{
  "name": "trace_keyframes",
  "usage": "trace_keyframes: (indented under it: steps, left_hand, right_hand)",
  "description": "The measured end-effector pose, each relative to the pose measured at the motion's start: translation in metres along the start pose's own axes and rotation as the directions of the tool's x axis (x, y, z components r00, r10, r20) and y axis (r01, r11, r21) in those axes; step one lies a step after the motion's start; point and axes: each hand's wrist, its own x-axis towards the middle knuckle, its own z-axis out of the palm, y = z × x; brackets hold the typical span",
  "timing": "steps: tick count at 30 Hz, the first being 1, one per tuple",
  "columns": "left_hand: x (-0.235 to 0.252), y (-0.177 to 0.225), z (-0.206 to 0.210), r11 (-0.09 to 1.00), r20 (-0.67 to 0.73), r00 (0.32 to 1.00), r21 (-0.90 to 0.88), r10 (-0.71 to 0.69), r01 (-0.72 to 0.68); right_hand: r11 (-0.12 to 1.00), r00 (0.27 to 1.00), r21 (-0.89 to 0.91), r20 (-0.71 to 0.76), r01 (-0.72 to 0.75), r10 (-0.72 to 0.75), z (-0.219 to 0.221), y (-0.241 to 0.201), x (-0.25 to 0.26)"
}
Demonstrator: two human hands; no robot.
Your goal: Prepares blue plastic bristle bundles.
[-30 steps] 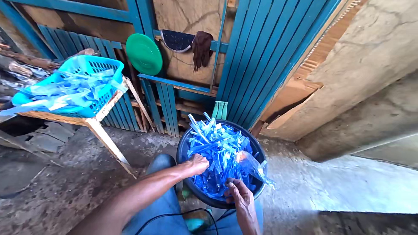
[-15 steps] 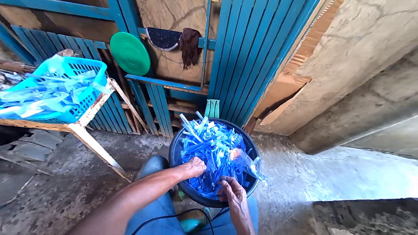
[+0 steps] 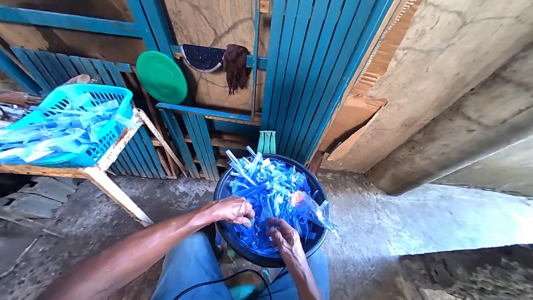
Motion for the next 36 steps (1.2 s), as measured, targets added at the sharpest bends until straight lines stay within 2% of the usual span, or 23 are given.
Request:
trace_keyframes:
  steps: [2,5,8,12,17,21,24,27,29,31,34,36]
  left_hand:
    - [-0.006,0.001,-0.006,0.996,-0.038,0.997,-0.063,0.068,-0.070]
    - [-0.008,-0.001,-0.010,0.971,-0.105,0.981,-0.159,0.161,-0.176]
    - [-0.009,-0.003,-0.012,0.944,-0.171,0.966,-0.236,0.192,-0.229]
    - [-0.012,-0.014,-0.012,0.939,-0.250,0.954,-0.259,0.164,-0.229]
    - [-0.019,-0.028,-0.007,0.956,-0.290,0.953,-0.240,0.094,-0.167]
    - [-0.017,-0.036,0.000,0.964,-0.272,0.962,-0.251,0.022,-0.093]
    - [-0.012,-0.039,0.008,0.974,-0.217,0.974,-0.227,-0.062,0.012]
    - [-0.005,-0.042,0.018,0.974,-0.152,0.974,-0.175,-0.170,0.143]
    - [-0.001,-0.040,0.023,0.967,-0.096,0.969,-0.141,-0.228,0.213]
    - [0.002,-0.037,0.029,0.964,-0.077,0.967,-0.128,-0.243,0.232]
    - [0.005,-0.033,0.037,0.960,-0.092,0.960,-0.114,-0.266,0.255]
    - [0.005,-0.029,0.039,0.950,-0.097,0.950,-0.127,-0.298,0.285]
  right_hand:
    - [0.997,0.994,-0.023,0.083,0.071,-0.069,-0.001,0.004,0.007]
    - [0.989,0.969,0.066,0.205,0.130,-0.141,0.002,0.006,0.017]
    - [0.988,0.945,0.116,0.299,0.102,-0.133,0.004,0.008,0.024]
    - [0.994,0.949,0.073,0.299,0.079,-0.097,-0.006,0.012,0.024]
    - [0.997,0.957,-0.008,0.281,0.074,-0.069,-0.030,0.008,0.018]
    - [0.996,0.975,-0.049,0.214,0.073,-0.061,-0.046,0.005,0.013]
    - [0.997,0.991,-0.072,0.131,0.033,-0.024,-0.053,0.002,0.010]
    - [0.979,0.997,-0.203,0.071,-0.013,0.028,-0.059,-0.003,0.010]
    - [0.902,0.995,-0.423,0.021,-0.084,0.102,-0.061,-0.006,0.011]
    - [0.751,0.975,-0.635,-0.013,-0.180,0.222,-0.058,-0.015,0.012]
    - [0.571,0.957,-0.790,-0.067,-0.224,0.283,-0.051,-0.021,0.010]
    - [0.520,0.964,-0.827,-0.093,-0.214,0.250,-0.048,-0.022,0.007]
